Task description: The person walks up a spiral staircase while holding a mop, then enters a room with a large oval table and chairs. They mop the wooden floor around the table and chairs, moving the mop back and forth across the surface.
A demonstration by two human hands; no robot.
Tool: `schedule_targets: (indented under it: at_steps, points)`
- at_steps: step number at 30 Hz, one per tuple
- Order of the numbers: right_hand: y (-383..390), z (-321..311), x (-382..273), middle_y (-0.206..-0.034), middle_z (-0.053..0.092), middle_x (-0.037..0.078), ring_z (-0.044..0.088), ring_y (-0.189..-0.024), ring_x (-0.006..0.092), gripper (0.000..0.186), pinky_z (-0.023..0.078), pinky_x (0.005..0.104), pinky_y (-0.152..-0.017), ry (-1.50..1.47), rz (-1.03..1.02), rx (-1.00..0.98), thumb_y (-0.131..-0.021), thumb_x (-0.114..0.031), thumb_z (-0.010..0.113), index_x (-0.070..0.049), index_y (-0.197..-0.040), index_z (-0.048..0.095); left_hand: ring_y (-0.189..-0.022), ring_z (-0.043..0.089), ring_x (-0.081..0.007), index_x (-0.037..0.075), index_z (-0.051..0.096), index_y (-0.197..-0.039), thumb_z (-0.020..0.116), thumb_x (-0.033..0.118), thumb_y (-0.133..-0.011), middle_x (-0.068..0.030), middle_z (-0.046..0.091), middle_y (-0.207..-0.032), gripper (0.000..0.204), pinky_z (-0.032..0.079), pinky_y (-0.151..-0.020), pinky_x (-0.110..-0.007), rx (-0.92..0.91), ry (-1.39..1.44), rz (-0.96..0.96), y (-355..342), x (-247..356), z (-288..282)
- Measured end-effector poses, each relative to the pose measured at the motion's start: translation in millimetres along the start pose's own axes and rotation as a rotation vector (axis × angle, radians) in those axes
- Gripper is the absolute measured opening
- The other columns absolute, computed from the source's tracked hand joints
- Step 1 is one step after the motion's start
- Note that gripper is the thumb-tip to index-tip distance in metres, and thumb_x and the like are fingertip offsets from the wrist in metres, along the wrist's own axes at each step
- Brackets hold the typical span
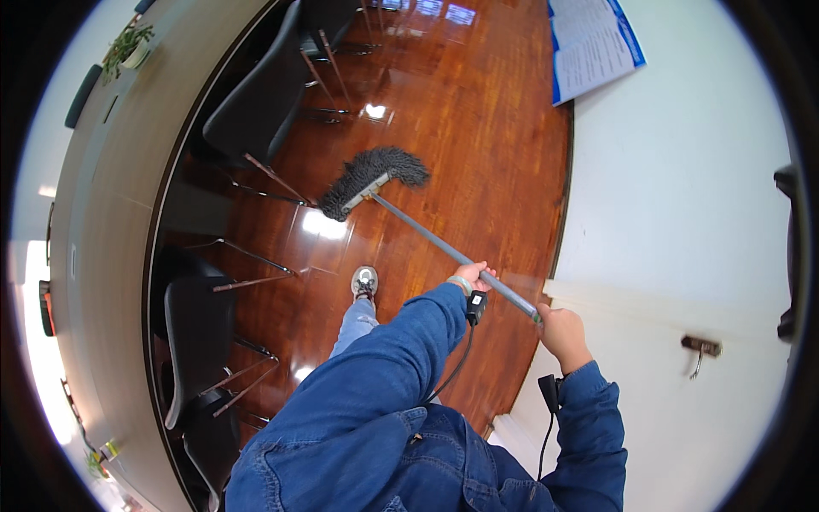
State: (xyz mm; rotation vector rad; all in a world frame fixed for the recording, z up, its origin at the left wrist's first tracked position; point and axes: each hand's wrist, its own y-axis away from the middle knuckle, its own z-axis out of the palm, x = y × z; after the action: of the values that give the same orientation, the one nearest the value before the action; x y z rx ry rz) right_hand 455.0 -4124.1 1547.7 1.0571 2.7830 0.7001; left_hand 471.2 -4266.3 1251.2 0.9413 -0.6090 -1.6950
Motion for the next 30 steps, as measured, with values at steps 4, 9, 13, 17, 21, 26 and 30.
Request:
schedule_targets:
  at_steps: [4, 9, 13, 17, 21, 26, 30]
  points:
    - [-128.5, -52.8, -56.1, -0.061, 0.061, 0.014, 0.063, -0.060, 0.0332, 0.006, 0.050, 0.0457, -0.054, -0.017, -0.214, 0.104, -0.081, -0.015, 0.057, -0.008, -0.082, 0.057, -0.075, 0.060, -0.0244, 0.007, 0.051, -0.088, 0.053, 0.021, -0.096, -0.0096, 0.058, -0.079, 0.016, 0.053, -0.082, -0.048, -0.129, 0.190, 0.115, 29.0, 139.7, 18.3]
    - [-276.5, -71.2, -148.5, -0.065, 0.063, 0.014, 0.065, -0.062, 0.0333, 0.007, 0.051, 0.0448, -0.055, -0.038, -0.289, 0.098, -0.085, -0.014, 0.053, -0.008, -0.086, 0.057, -0.099, 0.058, -0.0324, -0.003, 0.050, -0.098, 0.046, 0.012, -0.097, -0.0195, 0.058, -0.097, 0.016, 0.047, -0.095, -0.050, -0.101, 0.254, 0.507, 84.8, 303.5, 13.1]
    - [-353.0, -8.0, -230.8, -0.068, 0.066, 0.014, 0.067, -0.066, 0.0314, 0.012, 0.052, 0.0441, -0.055, -0.102, -0.365, 0.009, -0.087, -0.012, 0.049, -0.004, -0.093, 0.055, -0.118, 0.052, -0.0370, 0.006, 0.045, -0.124, 0.047, 0.013, -0.098, -0.0242, 0.052, -0.126, 0.028, 0.041, -0.101, -0.051, -0.003, 0.166, 0.641, 130.6, 346.5, -59.8]
    - [-431.7, 59.0, -320.2, -0.071, 0.067, 0.013, 0.068, -0.067, 0.0300, 0.014, 0.054, 0.0420, -0.057, -0.196, -0.420, 0.045, -0.088, -0.010, 0.045, -0.003, -0.095, 0.055, -0.126, 0.045, -0.0311, 0.005, 0.043, -0.130, 0.056, 0.020, -0.094, -0.0168, 0.047, -0.135, 0.041, 0.037, -0.106, -0.044, 0.168, 0.212, 0.517, 162.8, 339.0, -161.5]
    - [-502.2, 88.0, -411.7, -0.088, 0.069, 0.016, 0.069, -0.081, 0.0286, 0.026, 0.055, 0.0397, -0.065, -0.290, -0.455, 0.007, -0.089, -0.010, 0.044, 0.000, -0.111, 0.054, -0.094, 0.063, -0.0241, 0.005, 0.055, -0.111, 0.055, 0.022, -0.094, -0.0064, 0.067, -0.099, 0.025, 0.049, -0.084, -0.037, 0.374, 0.374, 0.342, 195.1, 320.4, -249.2]
    - [-534.0, 97.7, -424.7, -0.095, 0.068, 0.017, 0.067, -0.089, 0.0338, 0.026, 0.054, 0.0437, -0.073, -0.391, -0.378, -0.150, -0.093, -0.011, 0.039, -0.005, -0.114, 0.053, -0.088, 0.064, -0.0230, 0.011, 0.056, -0.100, 0.055, 0.018, -0.092, -0.0068, 0.066, -0.093, 0.011, 0.051, -0.076, -0.040, 0.517, 0.307, 0.480, 206.8, 327.4, -276.5]
    - [-508.4, 96.6, -364.2, -0.093, 0.066, 0.019, 0.064, -0.088, 0.0390, 0.024, 0.051, 0.0489, -0.073, -0.429, -0.355, -0.151, -0.091, -0.019, 0.046, -0.011, -0.113, 0.050, -0.090, 0.063, -0.0254, 0.012, 0.053, -0.110, 0.054, 0.018, -0.093, -0.0092, 0.064, -0.098, 0.018, 0.051, -0.078, -0.040, 0.475, 0.187, 0.572, 202.4, 331.4, -245.9]
